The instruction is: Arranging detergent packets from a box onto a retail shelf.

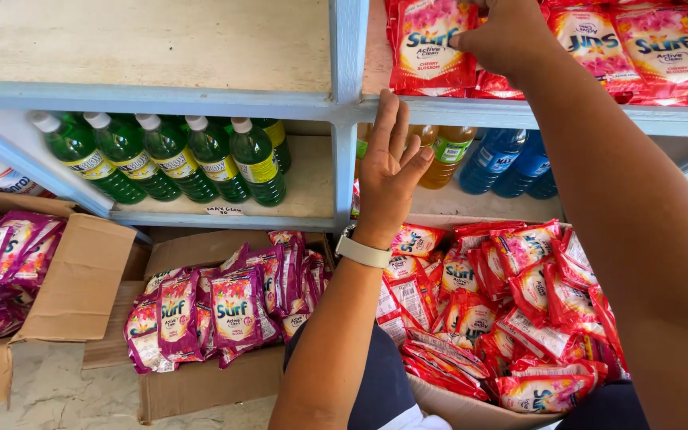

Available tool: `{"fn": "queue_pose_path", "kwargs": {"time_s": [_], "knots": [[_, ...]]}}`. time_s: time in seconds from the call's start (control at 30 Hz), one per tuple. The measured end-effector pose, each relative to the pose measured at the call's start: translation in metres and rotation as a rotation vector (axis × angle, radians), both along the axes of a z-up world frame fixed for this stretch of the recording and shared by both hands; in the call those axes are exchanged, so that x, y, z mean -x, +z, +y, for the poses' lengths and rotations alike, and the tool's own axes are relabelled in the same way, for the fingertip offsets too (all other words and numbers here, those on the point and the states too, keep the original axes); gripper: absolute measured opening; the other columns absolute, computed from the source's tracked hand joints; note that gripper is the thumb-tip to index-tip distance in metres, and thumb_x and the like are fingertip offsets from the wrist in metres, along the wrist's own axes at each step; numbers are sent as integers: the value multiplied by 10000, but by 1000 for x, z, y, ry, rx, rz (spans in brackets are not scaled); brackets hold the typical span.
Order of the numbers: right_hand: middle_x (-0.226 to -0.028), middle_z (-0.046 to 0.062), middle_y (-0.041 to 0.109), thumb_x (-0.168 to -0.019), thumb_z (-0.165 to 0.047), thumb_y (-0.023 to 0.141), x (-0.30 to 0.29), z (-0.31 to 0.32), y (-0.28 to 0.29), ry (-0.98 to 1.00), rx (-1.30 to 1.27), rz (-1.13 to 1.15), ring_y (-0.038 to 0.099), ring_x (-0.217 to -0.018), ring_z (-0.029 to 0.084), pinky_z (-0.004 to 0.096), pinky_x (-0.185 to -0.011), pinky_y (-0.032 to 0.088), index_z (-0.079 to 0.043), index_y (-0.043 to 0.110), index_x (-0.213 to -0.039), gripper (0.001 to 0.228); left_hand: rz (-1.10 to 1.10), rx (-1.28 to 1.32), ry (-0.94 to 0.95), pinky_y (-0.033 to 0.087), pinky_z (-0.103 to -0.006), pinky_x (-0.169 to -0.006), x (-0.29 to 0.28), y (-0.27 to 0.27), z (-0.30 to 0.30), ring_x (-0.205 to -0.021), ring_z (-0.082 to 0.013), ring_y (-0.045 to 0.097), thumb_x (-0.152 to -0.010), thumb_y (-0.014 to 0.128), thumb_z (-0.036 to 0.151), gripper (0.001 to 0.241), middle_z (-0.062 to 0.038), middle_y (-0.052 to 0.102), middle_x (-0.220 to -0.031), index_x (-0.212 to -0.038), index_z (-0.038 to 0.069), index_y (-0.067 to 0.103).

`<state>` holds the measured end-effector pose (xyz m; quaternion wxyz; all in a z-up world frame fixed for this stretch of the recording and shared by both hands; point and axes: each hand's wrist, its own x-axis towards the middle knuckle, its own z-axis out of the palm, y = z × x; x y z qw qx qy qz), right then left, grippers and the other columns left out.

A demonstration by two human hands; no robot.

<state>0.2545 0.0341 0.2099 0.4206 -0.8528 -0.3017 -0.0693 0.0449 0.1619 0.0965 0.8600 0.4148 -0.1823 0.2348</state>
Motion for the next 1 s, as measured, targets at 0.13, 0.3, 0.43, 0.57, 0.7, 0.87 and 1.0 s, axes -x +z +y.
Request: {"fn": "queue_pose_path", "kwargs": {"time_s": [0.13, 0.3, 0.43, 0.57, 0.7, 0.87, 1.0], "knots": [[-1095, 182, 718, -876, -214, 871, 35, 8, 20, -192, 396, -321, 712, -943, 340, 460, -742, 561, -32, 693, -1258, 460, -24, -1, -20, 217, -526, -1339, -1, -2, -3, -1669, -252, 132, -993, 683, 2, 863, -50, 111, -1795, -1689, 102, 182], [-1324, 240, 628, -1073, -401, 618, 68, 33, 12, -106, 565, -611, 571, -1209, 490, 717, -956, 395, -69, 634, -1402, 468, 18, -53, 29, 228, -525, -1329, 3, 4, -2, -1661, -265, 166, -990, 673, -1, 850, -60, 146, -1788, -1685, 92, 193], [-1457, 276, 492, -1073, -514, 527, 75, 49, -14, -168, 524, -586, 415, -1331, 554, 836, -978, 235, -62, 541, -1459, 595, 30, -81, 54, 251, -506, -1312, 7, 7, 0, -1649, -262, 203, -986, 647, -23, 835, -58, 169, -1780, -1684, 86, 202], [-1551, 211, 450, -1044, -555, 526, 78, 47, -19, -178, 551, -560, 378, -1425, 501, 778, -1097, 182, -99, 508, -1506, 650, 66, -93, 75, 279, -478, -1291, 10, 10, 1, -1639, -259, 260, -994, 632, -20, 819, -98, 278, -1749, -1690, 81, 214], [-1579, 153, 466, -1035, -527, 546, 68, 39, -21, -155, 558, -566, 397, -1441, 445, 759, -1137, 166, -124, 529, -1509, 622, 82, -95, 92, 282, -481, -1293, 11, 10, -1, -1631, -252, 265, -983, 637, -12, 819, -92, 278, -1745, -1687, 73, 225], [-1608, 127, 413, -1018, -584, 487, 72, 42, -9, -197, 591, -463, 346, -1464, 451, 820, -1091, 121, -156, 503, -1515, 656, 82, -97, 76, 269, -494, -1299, 12, 10, -3, -1626, -262, 257, -980, 648, -11, 838, -77, 241, -1750, -1680, 82, 198], [-1644, 137, 293, -958, -779, 391, 96, 37, 19, -235, 670, -315, 228, -1471, 519, 859, -1061, 45, -242, 445, -1545, 797, 52, -67, 34, 268, -521, -1310, 8, 3, -4, -1633, -274, 243, -970, 657, -10, 856, -70, 201, -1767, -1685, 76, 193]]}}
